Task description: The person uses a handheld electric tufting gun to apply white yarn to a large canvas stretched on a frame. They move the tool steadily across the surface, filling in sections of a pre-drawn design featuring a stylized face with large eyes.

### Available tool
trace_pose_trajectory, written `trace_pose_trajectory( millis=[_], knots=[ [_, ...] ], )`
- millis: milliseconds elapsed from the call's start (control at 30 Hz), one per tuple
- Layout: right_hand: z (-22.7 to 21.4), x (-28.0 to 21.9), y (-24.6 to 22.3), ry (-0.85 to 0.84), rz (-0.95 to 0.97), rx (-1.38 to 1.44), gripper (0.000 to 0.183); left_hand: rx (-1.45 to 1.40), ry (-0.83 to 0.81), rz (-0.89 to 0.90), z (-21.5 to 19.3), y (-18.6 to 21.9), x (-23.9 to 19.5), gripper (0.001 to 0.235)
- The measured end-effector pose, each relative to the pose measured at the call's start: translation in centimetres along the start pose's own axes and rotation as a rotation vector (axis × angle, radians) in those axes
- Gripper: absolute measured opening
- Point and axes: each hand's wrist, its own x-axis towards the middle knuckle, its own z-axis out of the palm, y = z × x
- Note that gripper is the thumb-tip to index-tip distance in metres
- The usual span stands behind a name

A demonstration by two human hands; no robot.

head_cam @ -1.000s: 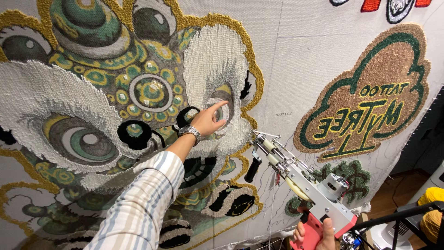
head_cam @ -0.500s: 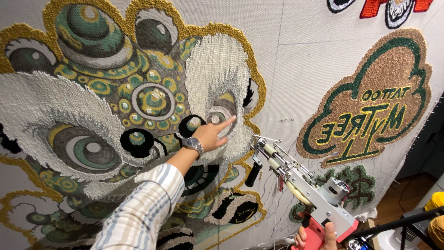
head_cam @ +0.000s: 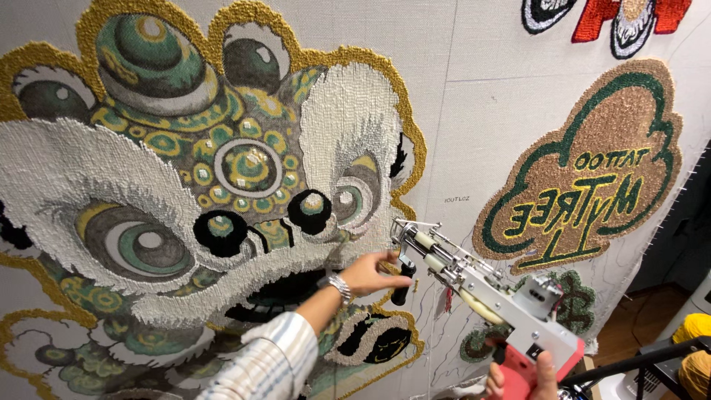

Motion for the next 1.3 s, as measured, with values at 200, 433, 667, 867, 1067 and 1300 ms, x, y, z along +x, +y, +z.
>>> trace_pose_trajectory(
  millis=[200, 433, 667, 867, 1067, 1300],
  knots=[
    [4.7, -1.0, -6.1, 0.049, 0.122, -0.130, 0.104, -0.767, -0.034, 0.038, 6.2, 2.3, 0.3, 0.072],
    [6.7, -1.6, -7.9, 0.048, 0.151, -0.169, 0.107, -0.700, 0.000, -0.217, 6.3, 5.4, -1.4, 0.046],
    [4.7, -2.0, -7.4, -0.064, 0.135, -0.023, 0.096, -0.584, -0.012, -0.249, 6.4, 4.9, -2.4, 0.033],
    [6.5, -2.4, -6.3, 0.133, 0.109, -0.065, 0.095, -0.614, -0.001, -0.330, 5.9, 4.6, -2.8, 0.032],
    [7.6, -2.9, -5.9, 0.287, 0.171, -0.128, 0.097, -0.775, 0.059, -0.206, 6.4, 4.0, -3.7, 0.040],
    [9.3, -3.8, -7.1, 0.400, 0.244, -0.155, 0.102, -0.884, 0.147, -0.175, 9.3, 3.4, -3.8, 0.043]
  ],
)
